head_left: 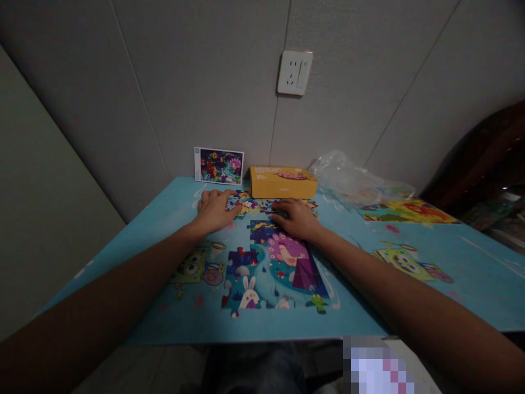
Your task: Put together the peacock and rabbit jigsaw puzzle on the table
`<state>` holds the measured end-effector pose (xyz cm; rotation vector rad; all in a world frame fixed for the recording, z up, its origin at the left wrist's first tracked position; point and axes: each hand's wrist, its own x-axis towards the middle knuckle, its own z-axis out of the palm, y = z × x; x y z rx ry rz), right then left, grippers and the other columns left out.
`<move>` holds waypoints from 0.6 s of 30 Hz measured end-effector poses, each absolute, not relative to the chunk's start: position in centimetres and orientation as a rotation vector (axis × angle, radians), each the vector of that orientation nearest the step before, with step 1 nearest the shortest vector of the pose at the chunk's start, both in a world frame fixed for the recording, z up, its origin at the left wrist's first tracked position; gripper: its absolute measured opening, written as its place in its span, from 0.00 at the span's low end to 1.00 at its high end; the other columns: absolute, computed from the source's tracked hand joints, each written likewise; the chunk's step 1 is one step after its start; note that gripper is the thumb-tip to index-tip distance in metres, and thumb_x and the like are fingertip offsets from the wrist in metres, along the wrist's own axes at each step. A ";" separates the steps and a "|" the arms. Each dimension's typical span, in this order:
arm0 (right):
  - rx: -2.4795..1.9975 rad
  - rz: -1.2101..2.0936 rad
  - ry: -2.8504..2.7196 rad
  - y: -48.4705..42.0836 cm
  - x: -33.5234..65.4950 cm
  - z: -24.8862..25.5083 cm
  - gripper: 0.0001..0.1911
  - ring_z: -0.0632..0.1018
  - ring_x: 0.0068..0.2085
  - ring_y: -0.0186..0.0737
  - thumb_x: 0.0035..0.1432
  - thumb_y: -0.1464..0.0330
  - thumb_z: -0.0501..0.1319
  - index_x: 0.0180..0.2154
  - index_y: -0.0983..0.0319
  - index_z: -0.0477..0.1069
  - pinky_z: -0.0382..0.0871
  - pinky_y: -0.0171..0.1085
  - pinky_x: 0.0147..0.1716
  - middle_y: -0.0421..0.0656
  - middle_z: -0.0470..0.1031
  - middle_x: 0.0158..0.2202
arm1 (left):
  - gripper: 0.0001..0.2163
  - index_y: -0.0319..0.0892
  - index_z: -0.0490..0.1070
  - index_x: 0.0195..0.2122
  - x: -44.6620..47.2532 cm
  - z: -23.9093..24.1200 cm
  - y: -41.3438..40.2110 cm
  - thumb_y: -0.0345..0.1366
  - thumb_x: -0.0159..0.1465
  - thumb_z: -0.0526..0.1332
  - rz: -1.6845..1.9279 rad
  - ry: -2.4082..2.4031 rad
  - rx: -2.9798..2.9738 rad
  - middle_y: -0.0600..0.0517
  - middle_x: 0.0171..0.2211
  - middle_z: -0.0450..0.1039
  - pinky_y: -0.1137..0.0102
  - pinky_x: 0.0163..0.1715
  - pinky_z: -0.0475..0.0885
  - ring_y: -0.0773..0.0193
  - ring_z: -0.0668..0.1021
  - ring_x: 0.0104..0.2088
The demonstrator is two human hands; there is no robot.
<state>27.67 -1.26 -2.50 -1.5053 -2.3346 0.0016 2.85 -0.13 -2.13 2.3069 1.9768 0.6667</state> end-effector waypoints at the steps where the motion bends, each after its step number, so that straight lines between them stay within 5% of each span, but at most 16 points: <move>1: -1.495 0.009 -2.328 -1.2 27.7 -2.4 0.17 0.73 0.52 0.48 0.62 0.59 0.59 0.47 0.59 0.77 0.62 0.45 0.54 0.47 0.77 0.49 | 0.24 0.50 0.68 0.58 2.9 -2.1 -0.2 0.52 0.63 0.56 0.674 1.911 2.365 0.44 0.51 0.70 0.52 0.55 0.61 0.45 0.64 0.56; 4: -1.477 -0.013 -2.303 -1.1 27.8 -2.4 0.14 0.74 0.49 0.47 0.61 0.60 0.60 0.44 0.59 0.78 0.63 0.44 0.53 0.48 0.78 0.46 | 0.21 0.55 0.71 0.56 3.0 -2.0 -0.6 0.51 0.62 0.59 0.618 1.723 2.529 0.47 0.56 0.67 0.50 0.56 0.59 0.44 0.61 0.59; 8: -1.464 -0.045 -2.287 -0.9 27.9 -2.8 0.19 0.72 0.55 0.49 0.60 0.62 0.62 0.52 0.60 0.74 0.64 0.45 0.54 0.49 0.73 0.55 | 0.16 0.58 0.75 0.52 3.2 -2.4 -0.9 0.48 0.63 0.59 0.452 1.609 2.610 0.49 0.60 0.64 0.46 0.56 0.59 0.43 0.59 0.60; 12: -1.498 0.044 -2.288 -0.9 27.8 -2.6 0.17 0.76 0.48 0.47 0.61 0.62 0.61 0.50 0.60 0.76 0.67 0.42 0.49 0.48 0.79 0.47 | 0.16 0.57 0.75 0.52 3.1 -2.4 -0.8 0.45 0.65 0.57 0.443 1.613 2.613 0.49 0.60 0.65 0.45 0.55 0.59 0.43 0.59 0.60; 18: -1.442 0.035 -2.222 -1.2 27.5 -2.5 0.18 0.77 0.44 0.49 0.55 0.61 0.65 0.46 0.64 0.76 0.68 0.44 0.46 0.50 0.80 0.42 | 0.25 0.55 0.62 0.63 3.3 -1.5 -1.7 0.44 0.64 0.59 0.484 1.396 2.718 0.51 0.64 0.61 0.47 0.60 0.55 0.44 0.57 0.63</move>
